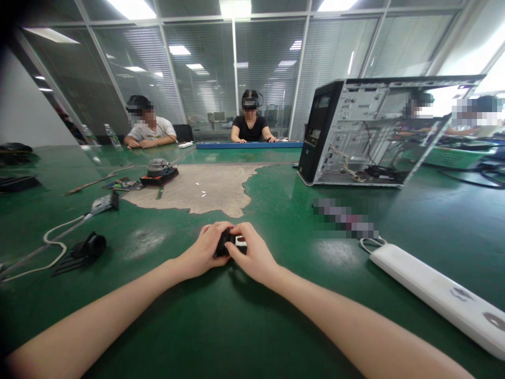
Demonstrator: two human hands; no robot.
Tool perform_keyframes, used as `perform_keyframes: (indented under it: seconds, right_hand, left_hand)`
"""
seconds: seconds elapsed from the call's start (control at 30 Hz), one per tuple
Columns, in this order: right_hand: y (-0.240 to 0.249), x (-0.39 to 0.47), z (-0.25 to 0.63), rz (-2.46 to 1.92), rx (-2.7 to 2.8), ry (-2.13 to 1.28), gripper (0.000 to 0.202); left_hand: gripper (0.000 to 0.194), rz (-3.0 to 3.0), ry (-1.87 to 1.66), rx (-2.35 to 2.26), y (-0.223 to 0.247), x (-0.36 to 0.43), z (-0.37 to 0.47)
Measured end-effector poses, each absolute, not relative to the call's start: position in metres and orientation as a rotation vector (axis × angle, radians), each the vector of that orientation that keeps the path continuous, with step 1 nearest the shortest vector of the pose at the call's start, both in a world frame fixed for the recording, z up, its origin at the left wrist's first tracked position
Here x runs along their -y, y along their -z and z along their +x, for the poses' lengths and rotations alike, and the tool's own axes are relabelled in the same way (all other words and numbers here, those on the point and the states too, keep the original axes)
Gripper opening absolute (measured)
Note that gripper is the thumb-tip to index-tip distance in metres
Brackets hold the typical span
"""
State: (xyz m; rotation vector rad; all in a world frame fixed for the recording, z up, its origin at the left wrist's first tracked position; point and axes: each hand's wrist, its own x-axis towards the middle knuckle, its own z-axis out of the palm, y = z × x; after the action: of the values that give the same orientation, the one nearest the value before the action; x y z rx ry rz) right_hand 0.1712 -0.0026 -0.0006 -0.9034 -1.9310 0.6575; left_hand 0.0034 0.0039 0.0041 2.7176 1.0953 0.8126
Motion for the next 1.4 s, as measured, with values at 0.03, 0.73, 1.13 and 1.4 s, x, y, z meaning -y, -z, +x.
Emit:
perform_keyframes:
  seconds: [0.03,0.73,1.13,1.4]
  right_hand:
    - [0.0016,0.002,0.1709,-0.911,1.919,-0.687,0.017]
    - [0.0008,0.0032,0.1706,-0.887,1.922,-0.632,0.023]
    - [-0.0015,0.0027,0.1724,-0.951,1.943,-0.644,0.019]
    - [0.002,0.0013,0.1706,-0.958,1.89,-0.732,0.019]
  left_hand:
    - [0.06,2.719,-0.808,-1.098,-0.0038,-0.0042,0.0032]
    - [0.059,2.718,-0.822,-1.081,-0.0033,-0.0053,0.0032]
    - [0.06,2.711,-0.808,-1.082,-0.0035,-0.0043,0.0028]
    - [0.059,2.72,-0.806,-1.098,-0.003,-0.005,0.0032]
